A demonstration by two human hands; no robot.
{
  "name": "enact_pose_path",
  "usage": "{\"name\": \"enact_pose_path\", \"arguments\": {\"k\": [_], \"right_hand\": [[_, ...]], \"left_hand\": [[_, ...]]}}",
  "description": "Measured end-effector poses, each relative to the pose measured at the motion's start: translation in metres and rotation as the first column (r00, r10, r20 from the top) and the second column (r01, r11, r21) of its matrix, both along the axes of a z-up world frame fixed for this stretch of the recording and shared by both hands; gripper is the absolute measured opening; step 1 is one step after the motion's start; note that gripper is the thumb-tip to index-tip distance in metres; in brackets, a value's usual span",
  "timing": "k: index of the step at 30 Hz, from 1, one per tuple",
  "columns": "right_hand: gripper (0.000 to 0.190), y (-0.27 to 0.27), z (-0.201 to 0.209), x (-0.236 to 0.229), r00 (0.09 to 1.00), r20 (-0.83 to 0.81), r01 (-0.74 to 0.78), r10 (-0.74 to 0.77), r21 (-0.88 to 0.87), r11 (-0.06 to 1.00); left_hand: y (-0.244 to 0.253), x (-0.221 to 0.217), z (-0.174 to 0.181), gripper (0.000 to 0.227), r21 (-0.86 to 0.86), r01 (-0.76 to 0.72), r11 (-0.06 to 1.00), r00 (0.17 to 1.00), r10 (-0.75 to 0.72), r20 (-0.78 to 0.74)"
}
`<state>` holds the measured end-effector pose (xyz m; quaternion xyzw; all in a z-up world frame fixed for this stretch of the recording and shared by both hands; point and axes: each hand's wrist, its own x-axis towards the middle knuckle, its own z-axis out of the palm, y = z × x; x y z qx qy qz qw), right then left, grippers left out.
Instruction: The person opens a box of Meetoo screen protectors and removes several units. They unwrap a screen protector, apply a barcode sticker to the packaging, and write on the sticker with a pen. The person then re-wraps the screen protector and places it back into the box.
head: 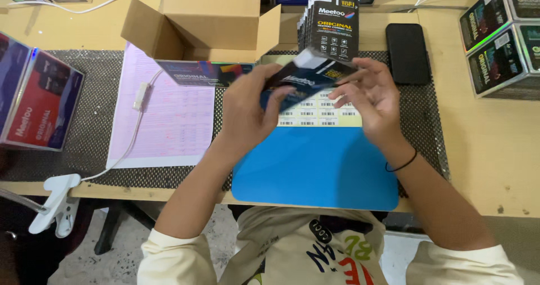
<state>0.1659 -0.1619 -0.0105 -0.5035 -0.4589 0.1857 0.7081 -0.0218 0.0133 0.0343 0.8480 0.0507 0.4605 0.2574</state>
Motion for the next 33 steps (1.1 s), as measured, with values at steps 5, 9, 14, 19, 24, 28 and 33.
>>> {"name": "enact_pose_path", "arguments": {"k": [5,9,14,19,24,28,33], "right_hand": [[0.034,-0.001,-0.009,0.025,0.995,0.001,0.105,-0.105,0.007,0.994],[0.031,0.000,-0.010,0.032,0.985,0.004,0.173,-0.173,-0.057,0.983],[0.036,0.002,-0.018,0.042,0.986,-0.066,0.149,-0.156,-0.102,0.984],[0.026,0.006,-0.031,0.052,0.937,0.181,0.330,-0.300,-0.170,0.929],[0.034,0.011,-0.020,0.045,0.773,0.574,0.510,-0.270,-0.309,0.803],[0.027,0.011,-0.015,0.043,0.794,0.518,0.542,-0.318,-0.364,0.758],[0.037,0.007,-0.014,0.057,0.852,0.177,0.524,-0.493,-0.330,0.785]], "left_hand": [[0.045,-0.013,0.014,0.023,0.365,-0.309,0.878,0.844,0.077,0.530],[0.085,-0.020,0.021,0.016,0.440,-0.531,0.724,0.831,0.344,0.437],[0.102,-0.034,0.018,0.021,0.528,-0.384,0.757,0.884,0.467,-0.027],[0.112,-0.030,-0.019,0.019,0.478,-0.219,0.850,0.857,0.402,-0.322],[0.090,-0.035,0.010,0.039,0.271,-0.177,0.946,0.759,0.306,-0.574],[0.121,-0.020,-0.037,0.026,0.494,-0.199,0.846,0.767,0.449,-0.459],[0.108,-0.008,-0.037,0.034,0.537,-0.268,0.800,0.803,0.493,-0.335]]}}
